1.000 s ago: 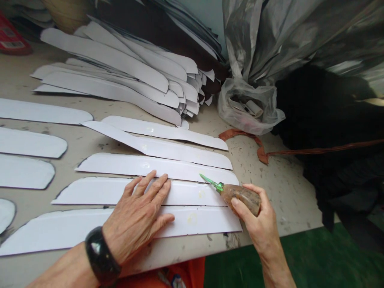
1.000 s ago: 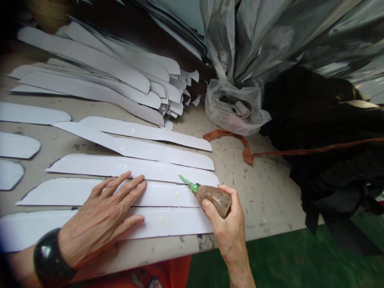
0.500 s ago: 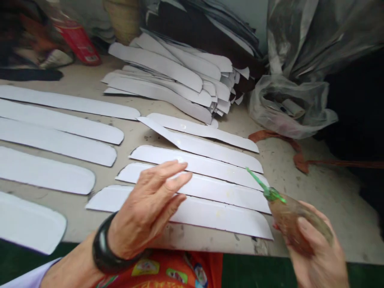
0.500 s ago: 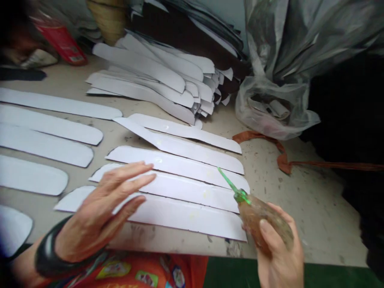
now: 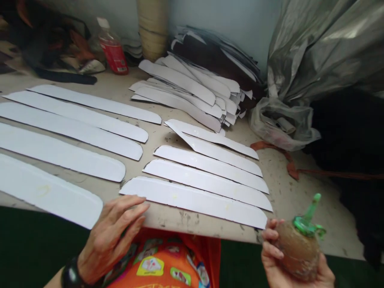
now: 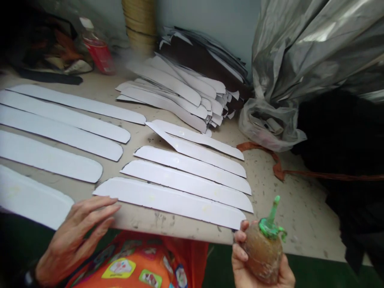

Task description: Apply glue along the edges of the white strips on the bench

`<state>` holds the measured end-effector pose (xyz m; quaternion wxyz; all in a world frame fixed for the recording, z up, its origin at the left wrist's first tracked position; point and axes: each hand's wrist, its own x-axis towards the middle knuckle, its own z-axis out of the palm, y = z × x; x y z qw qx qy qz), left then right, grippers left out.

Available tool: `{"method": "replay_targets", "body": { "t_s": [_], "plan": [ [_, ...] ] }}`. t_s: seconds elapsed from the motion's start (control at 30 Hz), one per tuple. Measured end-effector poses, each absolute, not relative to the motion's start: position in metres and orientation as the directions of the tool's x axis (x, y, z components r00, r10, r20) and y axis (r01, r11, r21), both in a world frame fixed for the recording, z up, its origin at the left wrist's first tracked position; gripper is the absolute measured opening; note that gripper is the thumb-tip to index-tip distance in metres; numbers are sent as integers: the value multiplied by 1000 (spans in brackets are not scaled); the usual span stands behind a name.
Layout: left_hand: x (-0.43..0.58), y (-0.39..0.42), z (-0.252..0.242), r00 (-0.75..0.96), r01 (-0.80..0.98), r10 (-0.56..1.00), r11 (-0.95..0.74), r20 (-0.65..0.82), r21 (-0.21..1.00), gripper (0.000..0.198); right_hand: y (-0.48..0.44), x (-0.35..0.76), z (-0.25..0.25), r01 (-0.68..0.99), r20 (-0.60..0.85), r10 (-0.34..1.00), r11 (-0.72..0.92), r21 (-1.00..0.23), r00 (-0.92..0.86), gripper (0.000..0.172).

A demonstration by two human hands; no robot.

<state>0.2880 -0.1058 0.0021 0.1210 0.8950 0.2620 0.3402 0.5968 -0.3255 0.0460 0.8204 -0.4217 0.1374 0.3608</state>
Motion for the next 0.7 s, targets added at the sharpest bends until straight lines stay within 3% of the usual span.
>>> {"method": "replay_targets", "body": {
  "t_s": [0.27, 0.5, 0.63, 0.7],
  "plan": [
    [307, -105, -14, 575, 414, 505, -858, 643, 303, 32, -336, 580, 28, -763, -569, 510, 391, -515, 645, 73],
    [303, -113, -5, 567, 347, 459, -886, 685, 307, 27, -333, 564, 16, -828, -512, 662, 341, -445, 548, 62],
    [328, -127, 21, 623, 99, 375, -908, 687, 406, 26, -307, 529, 20, -862, -485, 720, 343, -374, 497, 51],
    [348, -135, 32, 687, -57, 316, -874, 655, 482, 37, -290, 508, 16, -897, -505, 748, 293, -331, 431, 47]
  ]
}}
